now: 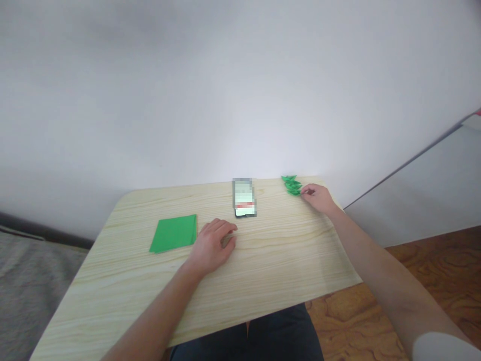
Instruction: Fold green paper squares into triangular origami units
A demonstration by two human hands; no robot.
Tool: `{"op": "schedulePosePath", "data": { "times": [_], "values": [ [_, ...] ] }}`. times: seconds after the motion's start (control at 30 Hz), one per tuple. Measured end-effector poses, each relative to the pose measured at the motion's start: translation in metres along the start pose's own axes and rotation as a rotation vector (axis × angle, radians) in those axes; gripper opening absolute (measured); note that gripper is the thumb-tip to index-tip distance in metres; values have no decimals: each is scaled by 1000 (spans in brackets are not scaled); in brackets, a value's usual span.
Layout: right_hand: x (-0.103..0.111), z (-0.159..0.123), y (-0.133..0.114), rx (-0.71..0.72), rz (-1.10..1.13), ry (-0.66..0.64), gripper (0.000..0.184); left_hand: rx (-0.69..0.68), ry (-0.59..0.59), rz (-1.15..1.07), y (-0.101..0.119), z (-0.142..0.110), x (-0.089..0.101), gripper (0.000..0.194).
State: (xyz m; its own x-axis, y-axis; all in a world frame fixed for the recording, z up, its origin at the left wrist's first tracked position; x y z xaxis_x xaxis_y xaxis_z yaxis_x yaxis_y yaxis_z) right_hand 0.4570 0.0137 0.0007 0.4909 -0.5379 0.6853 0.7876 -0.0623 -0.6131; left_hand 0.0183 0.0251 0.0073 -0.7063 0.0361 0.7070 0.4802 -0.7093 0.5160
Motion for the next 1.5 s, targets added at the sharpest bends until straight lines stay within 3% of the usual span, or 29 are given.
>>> {"op": "schedulePosePath", "data": {
  "times": [0.33,0.57,0.67,0.8,1.0,1.13,1.23,1.33,1.5],
  "values": [
    [1,-2,2,-14,7,7,23,-5,11,-2,0,-1,1,20],
    [3,-8,3,-48,-2,80,29,-4,7,1,1,-1,0,21],
    [5,-14,-2,-42,-34,134,35,-10,10,-1,0,-1,0,22],
    [4,-29,-16,-27,-87,309,42,-33,14,5,1,-3,-1,23],
    [-15,-60,-74,83,27,436,26,-61,24,46,17,1,7,20],
    [-30,-80,-129,131,142,369,10,-63,28,93,19,-1,41,24],
    [-43,-95,-165,120,260,274,8,14,47,180,-4,-13,76,35],
    [-64,-111,-196,119,347,88,11,89,49,243,-37,-31,100,38],
    [-116,-130,-248,229,329,-256,17,151,26,200,-77,-50,105,41]
  ]
}}
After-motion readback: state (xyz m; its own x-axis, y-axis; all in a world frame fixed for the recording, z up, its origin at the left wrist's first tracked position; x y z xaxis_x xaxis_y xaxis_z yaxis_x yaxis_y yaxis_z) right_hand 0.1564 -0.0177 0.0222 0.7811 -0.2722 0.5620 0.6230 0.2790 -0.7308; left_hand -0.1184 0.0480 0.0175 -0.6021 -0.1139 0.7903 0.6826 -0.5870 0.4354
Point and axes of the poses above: each hand's wrist, its own z-axis towards the middle knuckle, its own x-axis out of the back of the hand, y = z × x, the point moved 2 cm from there along z, towards the middle knuckle, and after that the axes turned 11 degrees about y, right-handed, at the moved point
